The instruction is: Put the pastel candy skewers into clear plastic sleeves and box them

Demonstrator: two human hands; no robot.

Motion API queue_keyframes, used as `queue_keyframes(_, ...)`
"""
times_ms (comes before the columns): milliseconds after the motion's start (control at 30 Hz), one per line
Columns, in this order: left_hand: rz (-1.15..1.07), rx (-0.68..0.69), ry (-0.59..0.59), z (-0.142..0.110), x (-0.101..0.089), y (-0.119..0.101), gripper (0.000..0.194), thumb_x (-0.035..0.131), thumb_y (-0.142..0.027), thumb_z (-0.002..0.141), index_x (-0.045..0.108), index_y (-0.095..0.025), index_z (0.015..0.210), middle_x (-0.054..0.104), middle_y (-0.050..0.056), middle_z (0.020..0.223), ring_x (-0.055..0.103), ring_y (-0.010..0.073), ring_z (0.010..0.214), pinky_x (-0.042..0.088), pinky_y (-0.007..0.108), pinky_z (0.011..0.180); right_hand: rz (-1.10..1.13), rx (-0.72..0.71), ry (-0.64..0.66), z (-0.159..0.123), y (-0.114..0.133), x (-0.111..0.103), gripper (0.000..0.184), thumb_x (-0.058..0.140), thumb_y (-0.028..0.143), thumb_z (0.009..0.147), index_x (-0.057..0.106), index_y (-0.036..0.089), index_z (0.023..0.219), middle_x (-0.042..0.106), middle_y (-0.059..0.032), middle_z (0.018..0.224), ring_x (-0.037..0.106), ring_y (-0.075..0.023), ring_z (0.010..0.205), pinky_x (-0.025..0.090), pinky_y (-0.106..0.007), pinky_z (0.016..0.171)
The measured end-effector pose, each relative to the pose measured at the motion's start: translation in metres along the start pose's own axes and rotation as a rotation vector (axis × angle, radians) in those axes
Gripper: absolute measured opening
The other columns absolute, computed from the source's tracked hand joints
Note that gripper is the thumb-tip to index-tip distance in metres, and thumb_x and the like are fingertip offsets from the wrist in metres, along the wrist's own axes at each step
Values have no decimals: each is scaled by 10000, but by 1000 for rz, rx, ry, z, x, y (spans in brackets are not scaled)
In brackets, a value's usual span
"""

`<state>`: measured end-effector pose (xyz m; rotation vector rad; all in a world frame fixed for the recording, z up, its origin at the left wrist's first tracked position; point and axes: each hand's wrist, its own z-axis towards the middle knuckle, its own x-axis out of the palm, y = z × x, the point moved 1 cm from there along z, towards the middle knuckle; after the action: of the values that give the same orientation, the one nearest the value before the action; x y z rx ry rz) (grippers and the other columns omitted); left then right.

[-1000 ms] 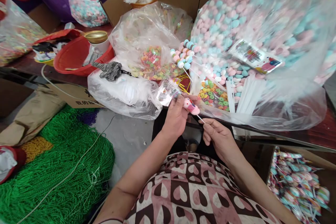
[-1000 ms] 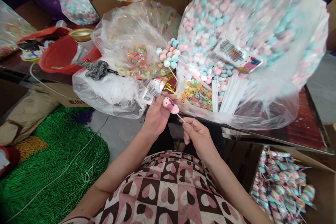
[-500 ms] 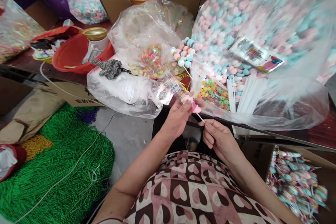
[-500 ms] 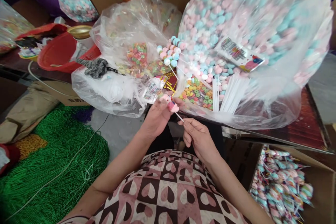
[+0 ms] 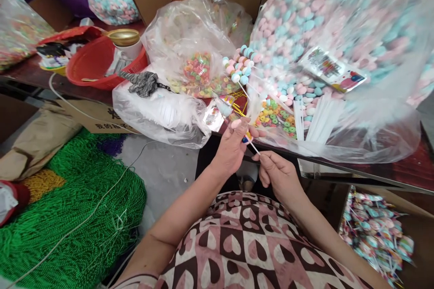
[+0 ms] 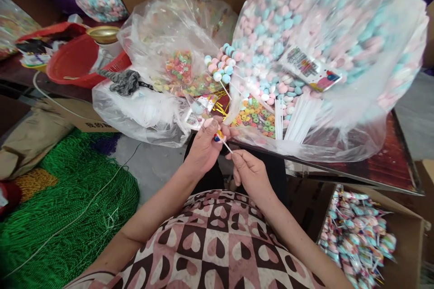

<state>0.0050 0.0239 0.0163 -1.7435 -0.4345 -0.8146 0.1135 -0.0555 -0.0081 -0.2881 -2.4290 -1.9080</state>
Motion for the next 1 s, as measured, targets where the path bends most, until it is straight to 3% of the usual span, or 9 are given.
queue_keyframes(100, -9, -53, 42, -6, -3, 4, 274, 742, -408, 770, 613, -201, 895, 638, -16, 707, 693, 183, 873, 501, 275, 728, 214, 68, 24, 5, 2, 5, 289, 648, 478, 856, 637, 189, 839, 351, 108, 406, 288, -65, 339, 233, -218, 383)
queue_keyframes(167, -3, -71, 65, -7, -5, 3, 298, 758, -407, 757, 618, -195, 911, 675, 5, 780, 694, 182, 878, 504, 276, 735, 245, 74, 13, 6, 3, 5, 284, 667, 472, 840, 642, 189, 827, 355, 104, 409, 299, -68, 347, 236, -219, 386)
queue_keyframes(300, -21, 18, 27, 1, -10, -13, 372, 710, -463, 797, 606, -226, 1064, 717, 44, 1003, 691, 192, 950, 517, 320, 834, 91, 24, -14, 2, 2, 0, 291, 653, 475, 855, 681, 188, 890, 420, 84, 429, 393, -88, 388, 304, -230, 429)
queue_keyframes(433, 21, 46, -57, 8, -6, -21, 272, 635, -455, 854, 609, -211, 972, 692, 13, 808, 692, 192, 936, 514, 290, 800, -33, 5, -4, -2, -1, 0, 306, 632, 478, 872, 698, 186, 935, 461, 72, 437, 434, -94, 409, 337, -231, 459)
queue_keyframes(500, 31, 39, -70, 5, -3, -16, 223, 618, -417, 870, 598, -197, 893, 652, -1, 708, 695, 184, 902, 503, 276, 788, -54, 4, -9, -1, -1, 1, 326, 619, 492, 874, 697, 184, 945, 450, 76, 425, 418, -94, 394, 331, -231, 447)
queue_keyframes(600, 35, 41, -49, -2, 0, -3, 191, 620, -381, 872, 591, -196, 912, 665, -1, 730, 690, 169, 871, 494, 291, 822, -77, -26, -40, 1, -1, 3, 341, 602, 502, 881, 693, 182, 955, 452, 76, 424, 416, -94, 388, 325, -229, 443)
queue_keyframes(833, 63, -79, 6, -8, -3, 10, 361, 645, -509, 834, 610, -177, 972, 690, 32, 830, 684, 173, 870, 506, 290, 781, -148, -71, -1, 1, 3, 6, 349, 547, 497, 916, 685, 188, 1004, 491, 67, 453, 452, -105, 403, 370, -238, 465)
queue_keyframes(1000, 118, -99, 51, -10, -2, 14, 332, 743, -379, 781, 616, -193, 1025, 709, 22, 927, 680, 146, 856, 494, 267, 810, -441, -282, -165, 6, 6, 2, 283, 515, 411, 940, 706, 223, 1029, 554, 29, 506, 520, -142, 455, 435, -270, 518)
